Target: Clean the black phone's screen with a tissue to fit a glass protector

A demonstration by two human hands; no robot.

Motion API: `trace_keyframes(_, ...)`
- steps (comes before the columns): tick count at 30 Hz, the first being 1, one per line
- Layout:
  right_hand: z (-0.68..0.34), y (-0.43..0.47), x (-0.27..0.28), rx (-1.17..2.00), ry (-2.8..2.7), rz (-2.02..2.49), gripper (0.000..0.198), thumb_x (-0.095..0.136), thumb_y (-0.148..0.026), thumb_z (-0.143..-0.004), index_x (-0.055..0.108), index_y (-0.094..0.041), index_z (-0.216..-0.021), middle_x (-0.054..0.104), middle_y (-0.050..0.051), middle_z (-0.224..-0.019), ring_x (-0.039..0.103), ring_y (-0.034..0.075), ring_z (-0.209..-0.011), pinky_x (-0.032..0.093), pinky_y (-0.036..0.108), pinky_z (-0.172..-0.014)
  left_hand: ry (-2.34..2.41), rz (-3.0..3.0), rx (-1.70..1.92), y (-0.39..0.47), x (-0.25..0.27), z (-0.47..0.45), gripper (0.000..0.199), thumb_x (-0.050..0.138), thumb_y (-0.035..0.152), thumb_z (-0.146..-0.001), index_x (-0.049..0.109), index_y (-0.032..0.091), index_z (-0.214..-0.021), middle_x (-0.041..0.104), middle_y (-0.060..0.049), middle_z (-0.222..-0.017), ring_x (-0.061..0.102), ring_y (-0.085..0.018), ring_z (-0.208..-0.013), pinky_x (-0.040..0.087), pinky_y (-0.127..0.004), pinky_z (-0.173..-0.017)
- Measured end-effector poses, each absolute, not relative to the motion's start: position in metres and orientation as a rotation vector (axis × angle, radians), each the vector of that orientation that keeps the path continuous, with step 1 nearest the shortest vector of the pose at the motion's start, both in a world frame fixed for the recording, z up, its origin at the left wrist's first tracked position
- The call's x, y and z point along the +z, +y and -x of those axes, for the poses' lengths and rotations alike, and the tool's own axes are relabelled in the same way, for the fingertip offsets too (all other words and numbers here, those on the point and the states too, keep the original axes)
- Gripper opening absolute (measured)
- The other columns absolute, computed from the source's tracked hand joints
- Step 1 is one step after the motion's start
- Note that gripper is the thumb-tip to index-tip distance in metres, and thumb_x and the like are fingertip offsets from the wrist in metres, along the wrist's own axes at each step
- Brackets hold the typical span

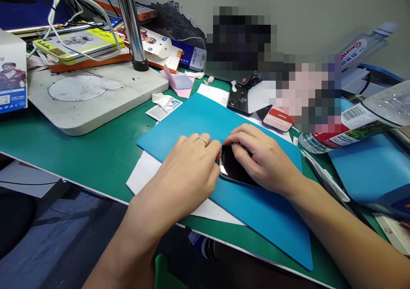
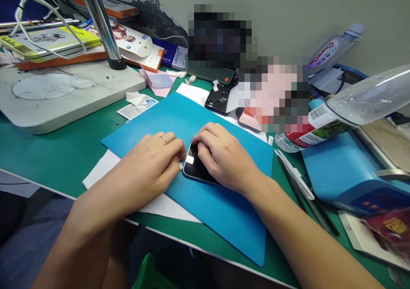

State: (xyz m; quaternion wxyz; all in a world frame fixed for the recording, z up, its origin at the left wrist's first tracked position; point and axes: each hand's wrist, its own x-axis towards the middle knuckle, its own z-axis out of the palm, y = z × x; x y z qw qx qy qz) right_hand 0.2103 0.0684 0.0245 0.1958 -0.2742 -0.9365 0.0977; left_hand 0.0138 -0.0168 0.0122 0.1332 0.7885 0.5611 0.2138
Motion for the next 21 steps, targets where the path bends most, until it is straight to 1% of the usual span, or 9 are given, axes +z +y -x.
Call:
trace_keyframes(3,-0.2093,0.0693,0.0238,0.304,-2.624,0.783,0.023,0.046,-0.019,-0.105,0.068,-0.022,-0.099,0.071,0.011,-0.102,0.067,0.026,-0.094,0.055,0.042,-0.082,1.643,-2.288,0.617,-0.0163,0.0114,-0.0146,0.024,0.039,0.009,-0.102,0.060,0.021,-0.100,0.062,-0.005,-0.099,0.053,-0.025,-0.088,0.040,-0.045,-0.078)
trace_keyframes(5,-0.2083,0.0703,0.0233,0.321,-2.627,0.800,0.023,0.045,-0.020,-0.105,0.067,-0.022,-0.099,0.071,0.011,-0.103,0.067,0.026,-0.096,0.054,0.042,-0.084,1.643,-2.280,0.629,-0.0176,0.0120,-0.0144,0.025,0.039,0.011,-0.104,0.062,0.020,-0.104,0.062,-0.005,-0.099,0.055,-0.026,-0.092,0.041,-0.045,-0.081)
trace_keyframes(6,-0.2076,0.0708,0.0230,0.328,-2.630,0.807,0.023,0.044,-0.020,-0.105,0.067,-0.021,-0.099,0.070,0.011,-0.103,0.066,0.027,-0.097,0.054,0.042,-0.084,1.638,-2.278,0.637,-0.0187,0.0124,-0.0141,0.023,0.041,0.015,-0.105,0.063,0.019,-0.106,0.062,-0.006,-0.100,0.056,-0.027,-0.094,0.042,-0.046,-0.082)
trace_keyframes(8,-0.2060,0.0717,0.0228,0.339,-2.640,0.817,0.023,0.042,-0.021,-0.106,0.064,-0.021,-0.099,0.069,0.012,-0.104,0.065,0.027,-0.098,0.054,0.043,-0.086,1.622,-2.279,0.648,-0.0206,0.0135,-0.0133,0.020,0.051,0.030,-0.107,0.066,0.018,-0.111,0.062,-0.006,-0.102,0.057,-0.029,-0.099,0.044,-0.047,-0.086)
trace_keyframes(11,-0.2040,0.0720,0.0231,0.363,-2.659,0.847,0.022,0.040,-0.024,-0.107,0.059,-0.022,-0.098,0.067,0.012,-0.105,0.061,0.027,-0.099,0.053,0.045,-0.089,1.604,-2.296,0.629,-0.0211,0.0141,-0.0122,0.040,0.070,0.052,-0.098,0.069,0.018,-0.119,0.063,-0.008,-0.105,0.057,-0.032,-0.102,0.045,-0.048,-0.088)
trace_keyframes(13,-0.2033,0.0716,0.0236,0.390,-2.663,0.865,0.021,0.039,-0.028,-0.108,0.057,-0.023,-0.098,0.065,0.011,-0.106,0.060,0.026,-0.100,0.052,0.046,-0.091,1.610,-2.308,0.610,-0.0194,0.0136,-0.0121,0.046,0.075,0.054,-0.095,0.069,0.019,-0.123,0.063,-0.007,-0.104,0.058,-0.031,-0.100,0.046,-0.047,-0.086)
trace_keyframes(15,-0.2033,0.0712,0.0238,0.414,-2.664,0.868,0.021,0.039,-0.030,-0.109,0.055,-0.023,-0.098,0.063,0.011,-0.107,0.058,0.026,-0.100,0.051,0.047,-0.092,1.622,-2.316,0.592,-0.0174,0.0129,-0.0123,0.042,0.075,0.053,-0.095,0.070,0.020,-0.121,0.062,-0.006,-0.100,0.058,-0.030,-0.097,0.046,-0.045,-0.082)
trace_keyframes(17,-0.2034,0.0711,0.0239,0.430,-2.664,0.862,0.021,0.039,-0.032,-0.109,0.054,-0.024,-0.097,0.062,0.011,-0.107,0.057,0.026,-0.101,0.050,0.047,-0.093,1.624,-2.313,0.588,-0.0158,0.0126,-0.0125,0.038,0.074,0.054,-0.097,0.071,0.021,-0.115,0.061,-0.005,-0.097,0.059,-0.029,-0.095,0.045,-0.043,-0.079)
trace_keyframes(21,-0.2033,0.0708,0.0240,0.447,-2.661,0.849,0.022,0.038,-0.034,-0.110,0.053,-0.024,-0.097,0.061,0.010,-0.108,0.056,0.027,-0.102,0.049,0.047,-0.094,1.606,-2.288,0.598,-0.0148,0.0135,-0.0121,0.035,0.073,0.054,-0.097,0.071,0.021,-0.106,0.060,-0.005,-0.094,0.059,-0.030,-0.094,0.042,-0.042,-0.077)
